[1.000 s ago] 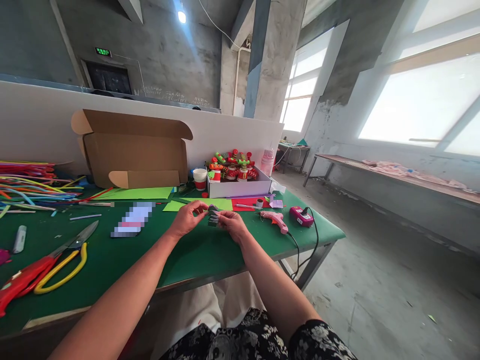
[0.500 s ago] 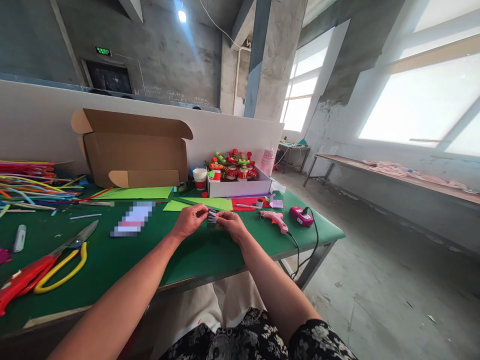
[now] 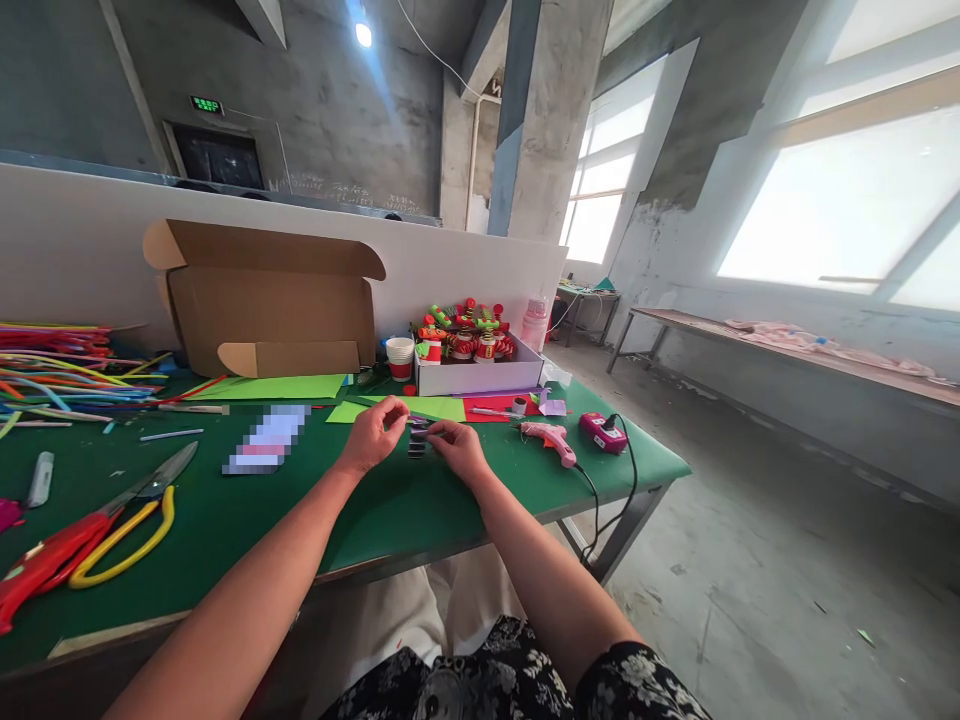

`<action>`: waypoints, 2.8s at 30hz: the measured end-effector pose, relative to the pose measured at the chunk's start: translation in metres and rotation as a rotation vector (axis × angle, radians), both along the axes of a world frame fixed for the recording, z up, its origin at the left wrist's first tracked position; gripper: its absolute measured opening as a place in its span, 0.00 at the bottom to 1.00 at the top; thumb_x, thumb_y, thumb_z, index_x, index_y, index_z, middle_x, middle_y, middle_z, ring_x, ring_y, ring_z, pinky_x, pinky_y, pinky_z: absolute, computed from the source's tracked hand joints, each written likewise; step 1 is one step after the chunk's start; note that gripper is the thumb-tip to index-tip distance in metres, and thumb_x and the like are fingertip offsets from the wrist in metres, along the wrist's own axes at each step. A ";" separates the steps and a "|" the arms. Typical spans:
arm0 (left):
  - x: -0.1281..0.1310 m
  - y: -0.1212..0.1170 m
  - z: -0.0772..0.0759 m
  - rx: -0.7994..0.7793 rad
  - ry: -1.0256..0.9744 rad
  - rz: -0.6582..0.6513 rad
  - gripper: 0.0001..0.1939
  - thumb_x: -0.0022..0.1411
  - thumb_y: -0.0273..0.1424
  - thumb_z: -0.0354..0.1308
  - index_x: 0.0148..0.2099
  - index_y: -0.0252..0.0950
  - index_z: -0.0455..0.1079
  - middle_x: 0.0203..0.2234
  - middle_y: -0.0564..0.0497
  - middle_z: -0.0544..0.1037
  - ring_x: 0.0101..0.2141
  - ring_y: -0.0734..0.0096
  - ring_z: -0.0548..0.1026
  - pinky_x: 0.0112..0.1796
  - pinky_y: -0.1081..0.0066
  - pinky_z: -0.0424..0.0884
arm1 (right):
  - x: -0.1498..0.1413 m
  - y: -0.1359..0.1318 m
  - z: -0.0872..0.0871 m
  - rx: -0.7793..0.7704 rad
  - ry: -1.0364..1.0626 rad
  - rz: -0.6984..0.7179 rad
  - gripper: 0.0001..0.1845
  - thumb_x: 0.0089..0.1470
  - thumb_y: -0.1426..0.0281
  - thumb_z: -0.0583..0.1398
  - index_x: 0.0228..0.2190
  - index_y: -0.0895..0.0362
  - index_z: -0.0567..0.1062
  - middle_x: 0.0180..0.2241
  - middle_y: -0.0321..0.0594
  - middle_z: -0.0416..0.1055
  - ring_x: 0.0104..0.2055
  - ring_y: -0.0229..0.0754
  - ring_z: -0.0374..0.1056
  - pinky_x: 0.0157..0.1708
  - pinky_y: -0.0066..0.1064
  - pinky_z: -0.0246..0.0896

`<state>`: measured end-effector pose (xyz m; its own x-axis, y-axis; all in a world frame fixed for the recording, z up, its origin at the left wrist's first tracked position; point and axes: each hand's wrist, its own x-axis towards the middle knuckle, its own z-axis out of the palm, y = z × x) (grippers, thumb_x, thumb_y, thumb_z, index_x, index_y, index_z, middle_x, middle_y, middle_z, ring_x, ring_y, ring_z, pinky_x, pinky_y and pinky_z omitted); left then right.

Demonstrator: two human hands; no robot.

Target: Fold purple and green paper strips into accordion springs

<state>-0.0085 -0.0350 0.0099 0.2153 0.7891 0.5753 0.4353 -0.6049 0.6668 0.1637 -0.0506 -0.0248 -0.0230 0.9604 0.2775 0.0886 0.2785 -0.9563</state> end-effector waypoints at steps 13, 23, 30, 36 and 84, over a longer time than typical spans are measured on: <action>-0.002 0.013 -0.009 -0.348 -0.048 -0.228 0.23 0.50 0.52 0.59 0.35 0.37 0.73 0.31 0.47 0.81 0.37 0.58 0.78 0.41 0.62 0.73 | 0.005 -0.004 0.002 0.059 -0.420 -0.120 0.18 0.45 0.81 0.54 0.33 0.52 0.79 0.32 0.33 0.76 0.27 0.35 0.67 0.36 0.27 0.64; -0.013 0.013 0.000 -0.234 -0.095 -0.067 0.17 0.51 0.47 0.59 0.31 0.37 0.72 0.25 0.49 0.79 0.30 0.63 0.76 0.34 0.66 0.72 | 0.007 0.000 0.001 -0.080 -0.238 -0.141 0.19 0.49 0.80 0.50 0.35 0.51 0.75 0.37 0.32 0.76 0.26 0.34 0.68 0.31 0.27 0.67; -0.010 0.010 -0.004 -0.255 0.054 -0.256 0.13 0.50 0.43 0.60 0.29 0.38 0.74 0.25 0.51 0.79 0.30 0.65 0.75 0.34 0.69 0.71 | 0.003 -0.006 0.002 0.097 -0.235 0.074 0.21 0.47 0.73 0.62 0.46 0.54 0.74 0.48 0.40 0.75 0.40 0.40 0.72 0.44 0.32 0.68; -0.005 0.014 -0.013 -0.191 0.285 -0.296 0.10 0.52 0.38 0.57 0.29 0.40 0.77 0.26 0.50 0.79 0.30 0.65 0.75 0.33 0.69 0.70 | 0.001 -0.007 0.002 0.133 -0.500 0.028 0.10 0.53 0.72 0.60 0.37 0.54 0.80 0.39 0.39 0.79 0.42 0.43 0.74 0.46 0.33 0.65; 0.001 0.016 -0.025 -0.055 0.589 -0.290 0.10 0.57 0.30 0.54 0.27 0.39 0.75 0.27 0.49 0.75 0.31 0.65 0.73 0.33 0.71 0.65 | 0.001 -0.005 -0.005 0.062 -0.636 -0.120 0.08 0.47 0.75 0.65 0.26 0.50 0.83 0.30 0.36 0.80 0.35 0.42 0.73 0.36 0.29 0.64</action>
